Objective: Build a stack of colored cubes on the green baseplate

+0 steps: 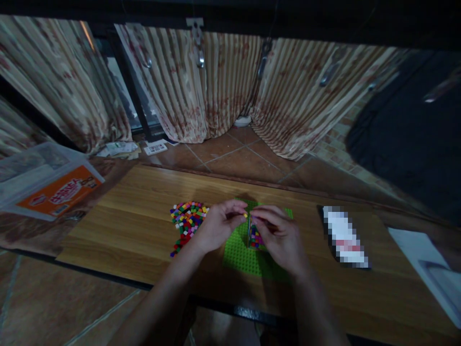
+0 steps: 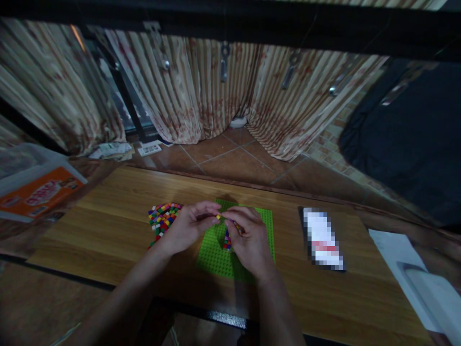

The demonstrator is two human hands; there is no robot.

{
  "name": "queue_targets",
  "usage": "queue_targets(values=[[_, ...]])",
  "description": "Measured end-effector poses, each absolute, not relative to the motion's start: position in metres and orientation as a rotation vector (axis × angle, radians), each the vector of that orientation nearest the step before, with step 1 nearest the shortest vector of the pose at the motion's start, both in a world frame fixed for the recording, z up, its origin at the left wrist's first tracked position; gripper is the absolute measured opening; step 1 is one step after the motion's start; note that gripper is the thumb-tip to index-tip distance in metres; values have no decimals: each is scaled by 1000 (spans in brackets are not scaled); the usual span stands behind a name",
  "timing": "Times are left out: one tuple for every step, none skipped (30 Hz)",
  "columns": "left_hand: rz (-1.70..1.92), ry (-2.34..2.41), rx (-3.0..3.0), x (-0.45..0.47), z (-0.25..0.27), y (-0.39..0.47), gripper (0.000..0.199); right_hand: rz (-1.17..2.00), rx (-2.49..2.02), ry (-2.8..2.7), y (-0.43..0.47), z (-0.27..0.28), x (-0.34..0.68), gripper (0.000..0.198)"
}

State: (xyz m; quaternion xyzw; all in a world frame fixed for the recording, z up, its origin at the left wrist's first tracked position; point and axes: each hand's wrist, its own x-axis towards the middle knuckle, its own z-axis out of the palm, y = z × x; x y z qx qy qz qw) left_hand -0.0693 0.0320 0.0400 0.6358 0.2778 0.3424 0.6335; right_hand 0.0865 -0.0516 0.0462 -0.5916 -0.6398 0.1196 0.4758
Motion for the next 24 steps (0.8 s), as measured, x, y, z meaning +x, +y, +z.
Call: queue_targets(values=[[778, 620, 1432, -69, 40, 32, 24, 295, -1443, -1579, -52, 46, 86, 18], [773, 605, 1413, -69, 39, 32, 25, 301, -1442, -1593, -51, 46, 85, 18], [767, 594, 1400, -69, 39, 31, 25, 309, -1440, -1606, -51, 46, 84, 19], [761, 586, 1389, -69, 40, 31, 25, 320, -1437, -1619, -51, 47, 83, 19], [755, 579, 1379, -69, 40, 31, 25, 329, -1436, -1631, -51, 47, 83, 20], [748, 572, 1371, -69, 40, 30, 24, 334, -1435, -1642, -51, 47, 83, 20], [740, 563, 1361, -68, 41, 30, 24, 335, -1438, -1651, -51, 46, 82, 20], [737, 553, 1350, -68, 41, 30, 23, 333, -1445, -1659, -51, 46, 82, 20], [734, 543, 1339, -68, 41, 29, 23, 329, -1456, -1664, -51, 46, 82, 20], [732, 537, 1330, -68, 41, 29, 23, 325, -1466, -1670, -51, 46, 82, 19], [731, 535, 1325, -68, 40, 29, 23, 319, -1473, -1672, -51, 45, 82, 18], [732, 536, 1321, -68, 40, 29, 24, 315, -1477, -1671, -51, 45, 82, 17], [734, 540, 1318, -68, 40, 29, 24, 312, -1481, -1671, -51, 46, 82, 17], [733, 544, 1316, -67, 40, 29, 24, 307, -1483, -1668, -51, 46, 82, 16], [733, 547, 1315, -67, 39, 29, 24, 303, -1486, -1664, -51, 46, 82, 16], [734, 549, 1313, -67, 39, 29, 24, 299, -1488, -1660, -50, 47, 81, 15], [733, 549, 1310, -67, 39, 29, 23, 295, -1489, -1657, -50, 47, 81, 15], [733, 548, 1309, -67, 39, 29, 23, 294, -1490, -1657, -50, 48, 81, 15], [733, 547, 1309, -67, 39, 29, 22, 293, -1490, -1657, -50, 48, 81, 15], [731, 547, 1311, -66, 39, 29, 22, 295, -1491, -1659, -50, 48, 81, 15], [729, 549, 1315, -66, 39, 29, 21, 296, -1490, -1662, -50, 47, 81, 15], [725, 553, 1321, -66, 39, 29, 21, 297, -1490, -1665, -50, 47, 82, 16], [722, 560, 1329, -66, 39, 29, 21, 297, -1491, -1668, -50, 47, 82, 16], [719, 568, 1336, -66, 39, 28, 21, 294, -1493, -1670, -50, 46, 82, 16]])
